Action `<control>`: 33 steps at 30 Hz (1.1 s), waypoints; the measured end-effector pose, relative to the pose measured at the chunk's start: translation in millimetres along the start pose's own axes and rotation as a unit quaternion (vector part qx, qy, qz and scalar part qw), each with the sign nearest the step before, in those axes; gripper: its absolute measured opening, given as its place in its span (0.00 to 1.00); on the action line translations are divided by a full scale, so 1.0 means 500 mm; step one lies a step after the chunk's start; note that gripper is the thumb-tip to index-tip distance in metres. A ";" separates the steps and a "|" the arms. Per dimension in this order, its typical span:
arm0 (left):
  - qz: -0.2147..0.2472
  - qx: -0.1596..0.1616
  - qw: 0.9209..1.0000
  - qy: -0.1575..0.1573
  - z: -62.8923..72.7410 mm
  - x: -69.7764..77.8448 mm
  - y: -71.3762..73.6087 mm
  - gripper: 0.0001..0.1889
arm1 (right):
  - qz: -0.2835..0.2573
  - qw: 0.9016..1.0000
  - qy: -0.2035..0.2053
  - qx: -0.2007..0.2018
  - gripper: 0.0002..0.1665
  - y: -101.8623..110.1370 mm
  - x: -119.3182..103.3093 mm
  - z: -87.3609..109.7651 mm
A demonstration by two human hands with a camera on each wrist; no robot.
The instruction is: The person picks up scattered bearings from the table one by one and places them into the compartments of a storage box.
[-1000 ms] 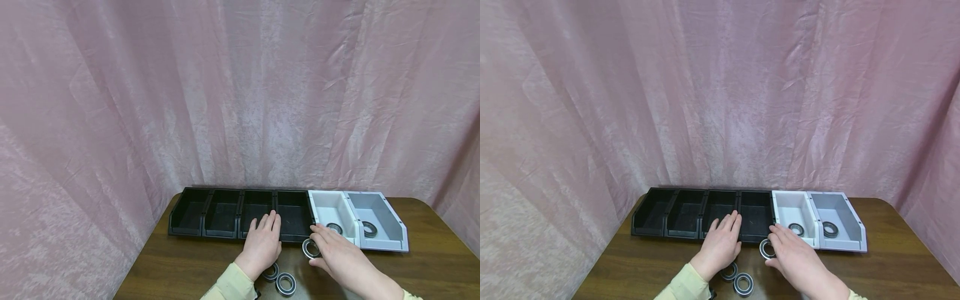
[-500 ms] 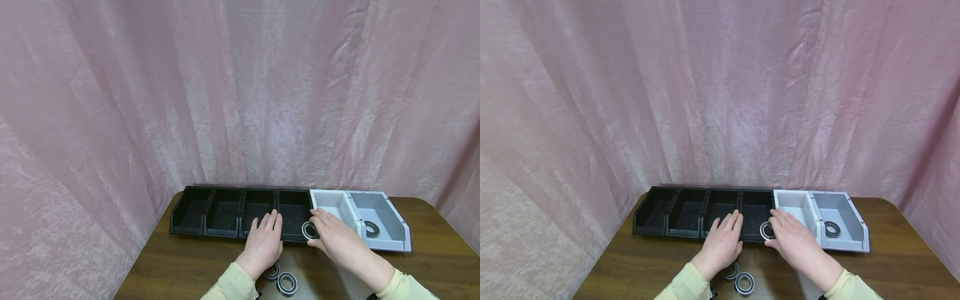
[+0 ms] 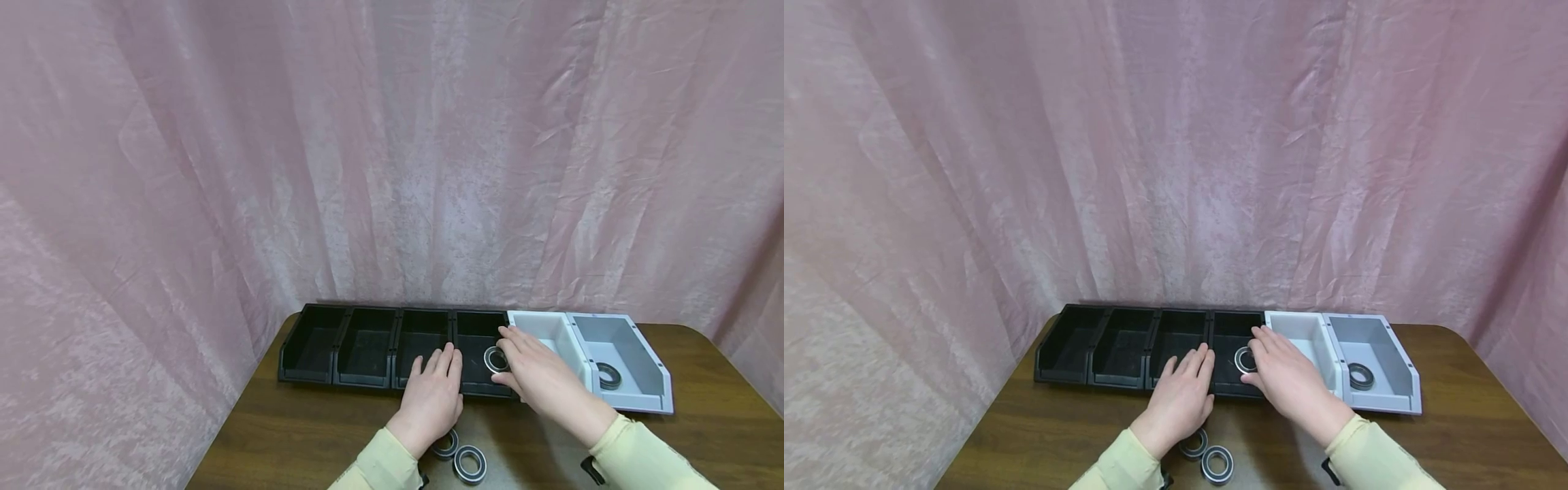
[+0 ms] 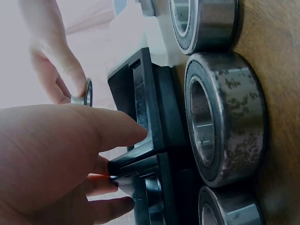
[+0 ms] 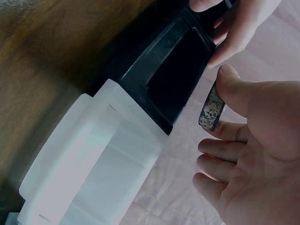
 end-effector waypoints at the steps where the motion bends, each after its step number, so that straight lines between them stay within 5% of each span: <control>1: -0.002 0.000 1.000 0.000 0.000 0.000 0.000 0.40 | -0.005 1.000 -0.004 -0.001 0.32 -0.003 0.000 -0.004; 15: -0.005 0.013 1.000 -0.006 0.005 -0.002 0.002 0.39 | -0.006 1.000 -0.022 -0.013 0.31 -0.031 0.004 -0.055; 33: 0.001 0.005 1.000 -0.009 0.004 0.000 0.004 0.40 | -0.004 0.995 -0.056 -0.079 0.31 -0.045 0.007 -0.090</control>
Point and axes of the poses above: each hand's wrist, its own z-axis away from the middle knuckle, its own y-axis out of the back of the hand, x = y × z, the point moved 1 cm from there along -z, towards the middle knuckle, and after that the axes turned 3 degrees about -x, right-handed, at the moved point
